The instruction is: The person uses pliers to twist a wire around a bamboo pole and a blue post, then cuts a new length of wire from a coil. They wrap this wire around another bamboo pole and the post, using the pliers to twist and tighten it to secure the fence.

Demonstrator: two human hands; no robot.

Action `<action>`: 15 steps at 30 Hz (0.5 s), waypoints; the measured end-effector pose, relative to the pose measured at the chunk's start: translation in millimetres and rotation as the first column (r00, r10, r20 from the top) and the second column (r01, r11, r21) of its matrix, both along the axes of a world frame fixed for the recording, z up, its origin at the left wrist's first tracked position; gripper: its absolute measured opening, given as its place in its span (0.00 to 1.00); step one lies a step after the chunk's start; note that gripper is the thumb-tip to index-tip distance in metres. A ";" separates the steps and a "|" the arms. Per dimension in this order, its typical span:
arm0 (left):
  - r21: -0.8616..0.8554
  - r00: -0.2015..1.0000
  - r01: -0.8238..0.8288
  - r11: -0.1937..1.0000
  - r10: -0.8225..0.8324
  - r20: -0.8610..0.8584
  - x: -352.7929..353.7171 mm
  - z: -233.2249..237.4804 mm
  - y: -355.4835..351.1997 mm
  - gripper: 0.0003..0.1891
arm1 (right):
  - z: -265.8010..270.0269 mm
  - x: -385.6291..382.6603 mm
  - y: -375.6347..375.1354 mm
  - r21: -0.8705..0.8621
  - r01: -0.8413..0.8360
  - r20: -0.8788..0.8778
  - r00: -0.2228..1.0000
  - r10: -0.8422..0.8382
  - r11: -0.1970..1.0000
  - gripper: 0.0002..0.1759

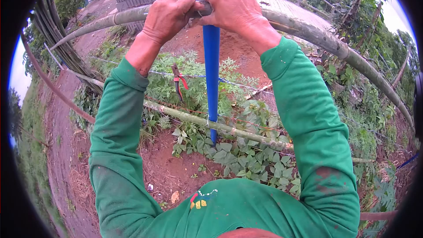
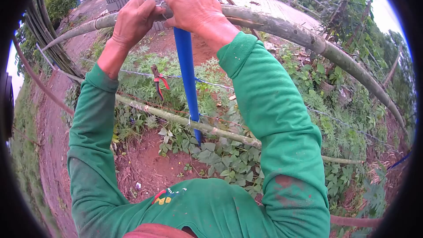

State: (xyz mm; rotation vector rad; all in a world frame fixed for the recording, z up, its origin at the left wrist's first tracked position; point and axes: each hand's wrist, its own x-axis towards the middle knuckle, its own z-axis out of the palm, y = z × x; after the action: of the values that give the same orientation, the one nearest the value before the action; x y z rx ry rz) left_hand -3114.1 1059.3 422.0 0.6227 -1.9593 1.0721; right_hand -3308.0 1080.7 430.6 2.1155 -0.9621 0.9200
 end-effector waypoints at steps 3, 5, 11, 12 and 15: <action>0.207 0.914 -0.095 0.974 0.167 -0.368 -26.0 -8.9 14.7 0.16 | 4.3 7.3 7.3 0.017 0.183 0.129 0.974 -0.184 0.983 0.30; 0.403 0.779 -0.150 0.903 0.359 -0.514 -45.6 -5.5 27.4 0.18 | -2.3 1.4 0.6 0.002 0.141 0.106 0.984 -0.140 0.990 0.28; 0.569 0.668 -0.060 0.820 0.457 -0.587 -42.7 0.9 22.3 0.24 | 2.0 6.9 15.7 0.061 0.172 0.008 0.985 -0.172 0.983 0.33; 0.596 0.688 -0.052 0.801 0.461 -0.561 -40.8 1.2 26.6 0.25 | -0.3 5.6 15.6 0.062 0.159 0.003 0.987 -0.160 0.985 0.33; 0.611 0.757 -0.012 0.792 0.406 -0.511 -31.7 -7.1 29.4 0.25 | -2.2 5.1 20.4 0.083 0.172 -0.032 0.985 -0.170 0.982 0.33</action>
State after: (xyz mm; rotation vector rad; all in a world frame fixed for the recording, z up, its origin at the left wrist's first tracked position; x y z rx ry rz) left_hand -3145.9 1088.7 414.9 1.3851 -1.5940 0.2677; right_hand -3302.9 1101.1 428.4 2.0710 -1.1687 0.7783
